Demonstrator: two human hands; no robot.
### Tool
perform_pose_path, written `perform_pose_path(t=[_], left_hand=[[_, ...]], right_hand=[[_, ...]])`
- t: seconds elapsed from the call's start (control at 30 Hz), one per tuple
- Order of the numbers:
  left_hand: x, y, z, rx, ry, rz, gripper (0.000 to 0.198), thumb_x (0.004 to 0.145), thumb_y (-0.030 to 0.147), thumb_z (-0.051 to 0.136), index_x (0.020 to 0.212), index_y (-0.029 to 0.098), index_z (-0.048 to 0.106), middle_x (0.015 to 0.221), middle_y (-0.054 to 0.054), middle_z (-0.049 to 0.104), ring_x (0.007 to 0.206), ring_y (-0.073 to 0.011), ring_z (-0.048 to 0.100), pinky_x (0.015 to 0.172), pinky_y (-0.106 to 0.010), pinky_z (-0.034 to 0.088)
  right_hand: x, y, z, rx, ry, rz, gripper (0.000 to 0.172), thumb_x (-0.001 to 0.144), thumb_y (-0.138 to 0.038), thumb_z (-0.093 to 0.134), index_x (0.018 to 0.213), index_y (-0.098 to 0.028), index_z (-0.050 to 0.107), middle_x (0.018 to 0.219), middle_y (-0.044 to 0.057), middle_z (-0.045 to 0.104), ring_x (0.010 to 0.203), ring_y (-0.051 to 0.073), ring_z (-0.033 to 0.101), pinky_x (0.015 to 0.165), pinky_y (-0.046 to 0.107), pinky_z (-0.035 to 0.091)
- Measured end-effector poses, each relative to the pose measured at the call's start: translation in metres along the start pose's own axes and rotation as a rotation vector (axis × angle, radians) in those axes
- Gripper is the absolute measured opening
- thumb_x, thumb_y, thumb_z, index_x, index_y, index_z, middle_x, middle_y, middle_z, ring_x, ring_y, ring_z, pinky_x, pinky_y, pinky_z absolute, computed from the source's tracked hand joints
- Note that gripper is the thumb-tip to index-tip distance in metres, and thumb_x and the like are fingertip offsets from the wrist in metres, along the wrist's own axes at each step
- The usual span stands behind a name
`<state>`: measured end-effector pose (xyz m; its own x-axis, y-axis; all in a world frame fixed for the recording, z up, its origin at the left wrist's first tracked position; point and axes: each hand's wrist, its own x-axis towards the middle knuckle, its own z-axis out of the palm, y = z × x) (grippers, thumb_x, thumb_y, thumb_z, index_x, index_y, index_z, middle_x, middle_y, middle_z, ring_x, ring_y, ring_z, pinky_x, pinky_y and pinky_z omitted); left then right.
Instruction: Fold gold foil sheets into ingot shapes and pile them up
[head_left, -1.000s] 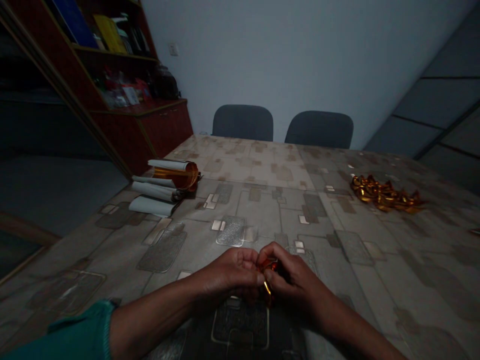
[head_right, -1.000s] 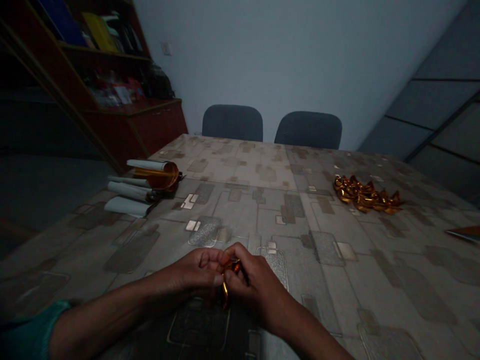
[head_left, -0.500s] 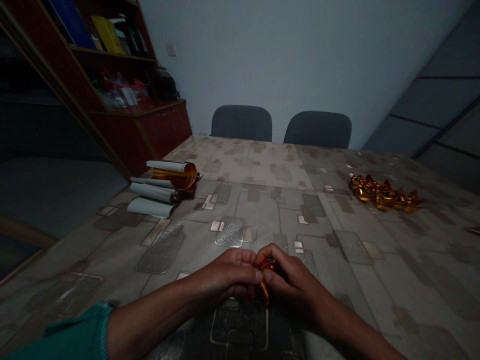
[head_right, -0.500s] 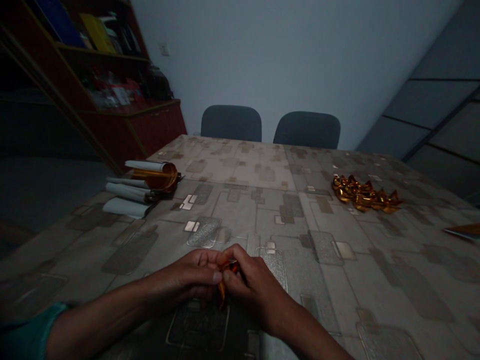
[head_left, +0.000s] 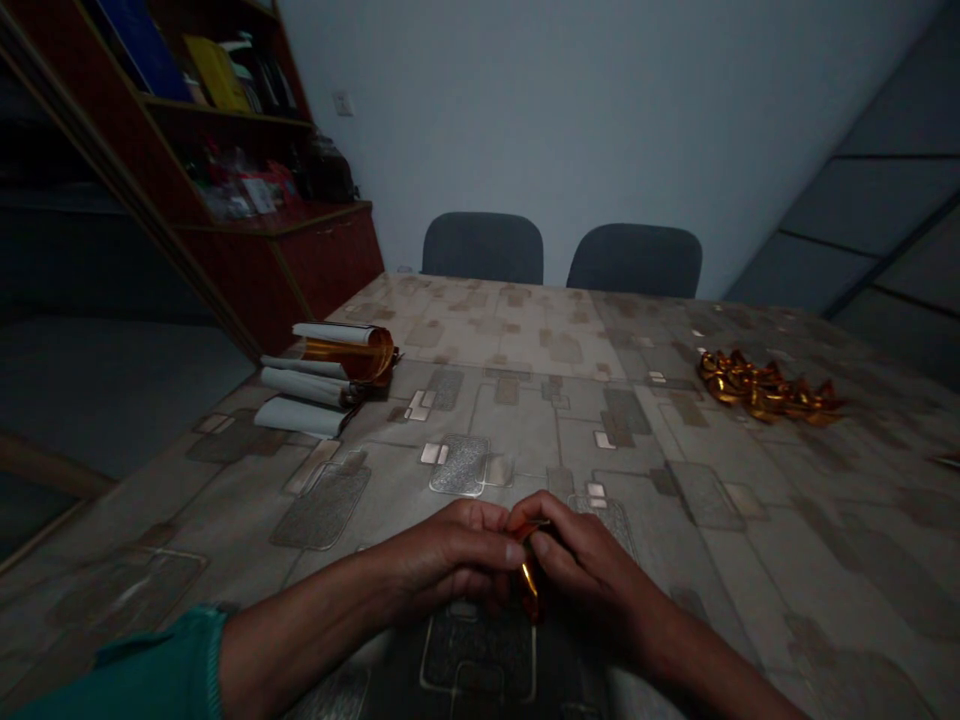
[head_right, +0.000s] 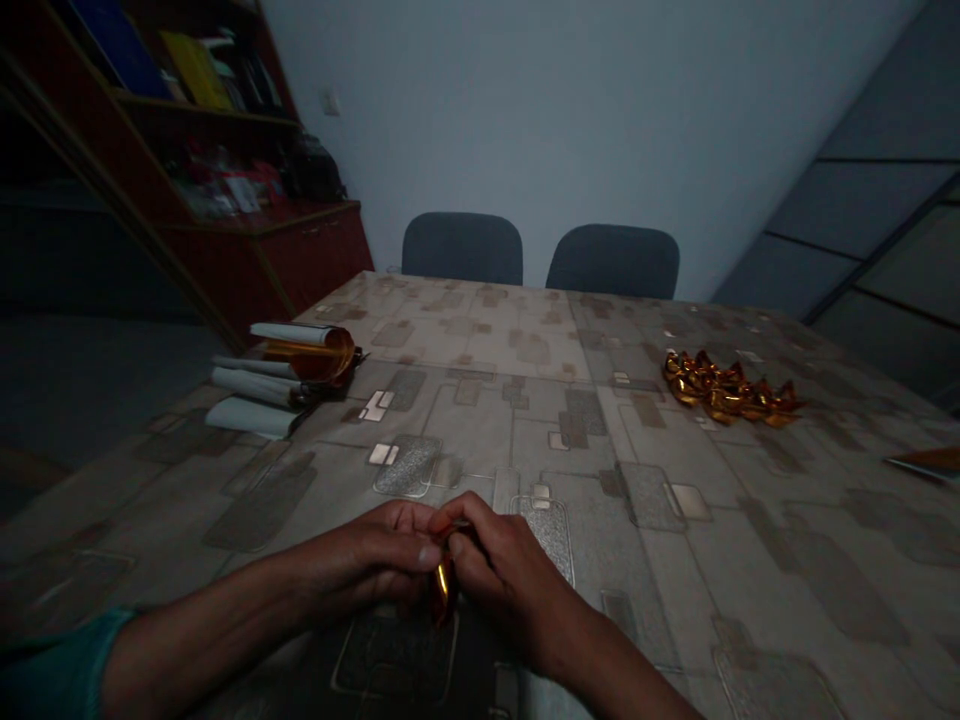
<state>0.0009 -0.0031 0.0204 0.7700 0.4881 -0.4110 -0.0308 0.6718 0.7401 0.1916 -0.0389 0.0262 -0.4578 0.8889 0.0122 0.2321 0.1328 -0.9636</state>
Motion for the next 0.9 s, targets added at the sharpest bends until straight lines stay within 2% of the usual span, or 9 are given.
perform_pose_path(t=[0.13,0.43,0.53,0.63,0.77,0.9], left_hand=[[-0.0009,0.0019,0.0010,-0.006,0.010,-0.005,0.037,0.064,0.035,0.082,0.087,0.008,0.071,0.075,-0.006,0.068,0.058,-0.0100,0.059,0.057,-0.020,0.044],[0.0023,-0.0019,-0.0037,-0.026,-0.011,-0.007,0.034,0.067,0.033,0.081,0.090,0.010,0.070,0.076,-0.004,0.068,0.057,-0.0088,0.058,0.052,-0.017,0.044],[0.0025,-0.0014,-0.0041,-0.030,-0.020,-0.003,0.035,0.067,0.035,0.082,0.089,0.010,0.070,0.073,-0.003,0.066,0.054,-0.0078,0.055,0.049,-0.017,0.042],[0.0018,-0.0008,-0.0041,-0.052,-0.012,-0.009,0.038,0.067,0.036,0.083,0.090,0.009,0.071,0.075,-0.004,0.066,0.056,-0.0081,0.055,0.054,-0.018,0.044],[0.0005,-0.0012,-0.0042,-0.087,-0.014,-0.013,0.037,0.069,0.034,0.083,0.092,0.008,0.071,0.078,-0.005,0.065,0.062,-0.0093,0.057,0.060,-0.019,0.044],[-0.0009,-0.0004,-0.0035,-0.093,-0.019,-0.030,0.035,0.070,0.033,0.083,0.093,0.009,0.071,0.080,-0.006,0.067,0.063,-0.0100,0.058,0.059,-0.020,0.044]], right_hand=[[0.0007,-0.0004,-0.0006,-0.029,-0.003,-0.012,0.018,0.095,-0.023,0.043,0.099,-0.020,0.060,0.085,0.003,0.067,0.075,0.016,0.061,0.067,0.028,0.045],[0.0031,0.0026,0.0020,-0.025,0.022,0.011,0.015,0.091,-0.019,0.042,0.093,-0.021,0.057,0.079,0.000,0.065,0.069,0.015,0.059,0.063,0.027,0.044],[0.0011,-0.0007,-0.0003,-0.029,0.004,-0.006,0.018,0.093,-0.026,0.044,0.104,-0.021,0.057,0.086,0.002,0.065,0.075,0.017,0.060,0.066,0.029,0.044],[-0.0013,-0.0035,-0.0030,-0.015,-0.005,-0.036,0.027,0.095,-0.035,0.043,0.114,-0.020,0.056,0.093,0.005,0.065,0.082,0.020,0.060,0.068,0.032,0.044],[-0.0002,-0.0025,-0.0023,-0.044,0.015,-0.023,0.024,0.093,-0.027,0.040,0.105,-0.020,0.059,0.091,0.005,0.067,0.082,0.020,0.061,0.069,0.032,0.045],[0.0020,-0.0007,-0.0002,-0.066,0.035,0.005,0.023,0.090,-0.021,0.040,0.102,-0.021,0.060,0.089,0.004,0.067,0.081,0.019,0.061,0.069,0.031,0.045]])
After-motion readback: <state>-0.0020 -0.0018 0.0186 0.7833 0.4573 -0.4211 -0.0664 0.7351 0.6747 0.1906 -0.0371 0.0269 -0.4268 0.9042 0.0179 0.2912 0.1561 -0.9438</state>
